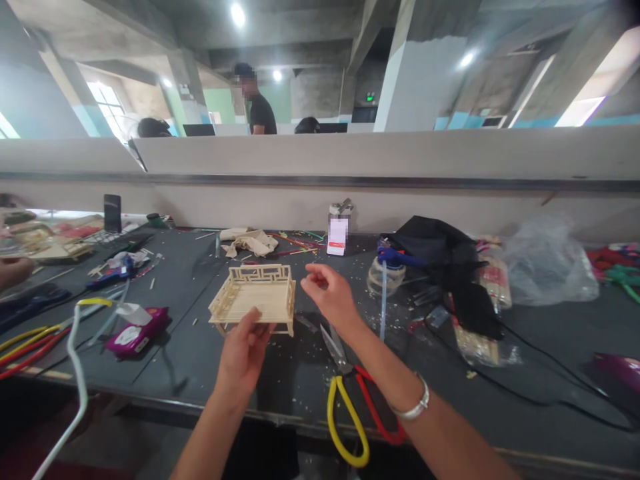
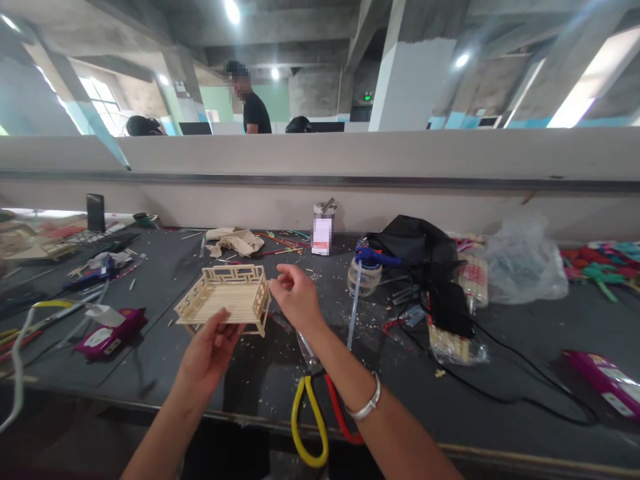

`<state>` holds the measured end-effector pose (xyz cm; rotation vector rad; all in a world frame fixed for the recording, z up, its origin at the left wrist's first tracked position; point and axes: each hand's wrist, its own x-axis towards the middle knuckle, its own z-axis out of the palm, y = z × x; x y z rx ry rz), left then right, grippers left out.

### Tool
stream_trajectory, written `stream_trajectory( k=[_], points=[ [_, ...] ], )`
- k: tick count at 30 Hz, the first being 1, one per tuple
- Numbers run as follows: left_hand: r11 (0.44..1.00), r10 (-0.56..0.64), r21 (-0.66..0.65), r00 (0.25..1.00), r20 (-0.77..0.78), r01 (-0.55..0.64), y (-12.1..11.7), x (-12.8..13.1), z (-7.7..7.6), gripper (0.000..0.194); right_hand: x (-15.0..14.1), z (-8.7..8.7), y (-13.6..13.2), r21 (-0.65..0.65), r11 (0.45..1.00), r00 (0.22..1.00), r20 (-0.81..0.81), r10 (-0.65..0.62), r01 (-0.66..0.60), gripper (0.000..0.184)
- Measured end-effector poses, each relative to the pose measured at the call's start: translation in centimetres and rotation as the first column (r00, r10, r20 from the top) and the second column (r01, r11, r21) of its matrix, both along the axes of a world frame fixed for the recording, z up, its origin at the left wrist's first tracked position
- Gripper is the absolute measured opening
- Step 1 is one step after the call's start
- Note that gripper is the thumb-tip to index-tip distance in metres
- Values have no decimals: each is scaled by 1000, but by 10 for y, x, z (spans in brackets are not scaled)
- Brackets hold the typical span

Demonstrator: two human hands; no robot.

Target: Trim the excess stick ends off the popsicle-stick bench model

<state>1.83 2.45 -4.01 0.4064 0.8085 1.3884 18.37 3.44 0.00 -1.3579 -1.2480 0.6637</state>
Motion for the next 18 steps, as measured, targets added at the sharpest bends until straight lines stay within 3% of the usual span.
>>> stream_trajectory(
  k=[3, 8, 13, 18],
  points=[
    [998, -56, 37, 997, -51, 58, -12, 1, 4, 25, 13, 13, 10, -70, 994, 995, 48, 87, -83, 28],
    [981, -180, 45, 976, -120, 187, -25, 1, 5, 29, 37, 21, 6, -232, 928, 956, -92, 278, -292, 21],
    [965, -259, -7, 953, -157, 261, -32, -4, 9, 30, 65, 24, -9, -389, 771, 864, -241, 443, -504, 24],
    [940, -338, -33, 919, -202, 339, -35, -8, 18, 32, 82, 33, -24, -456, 632, 766, -214, 606, -627, 20]
  ],
)
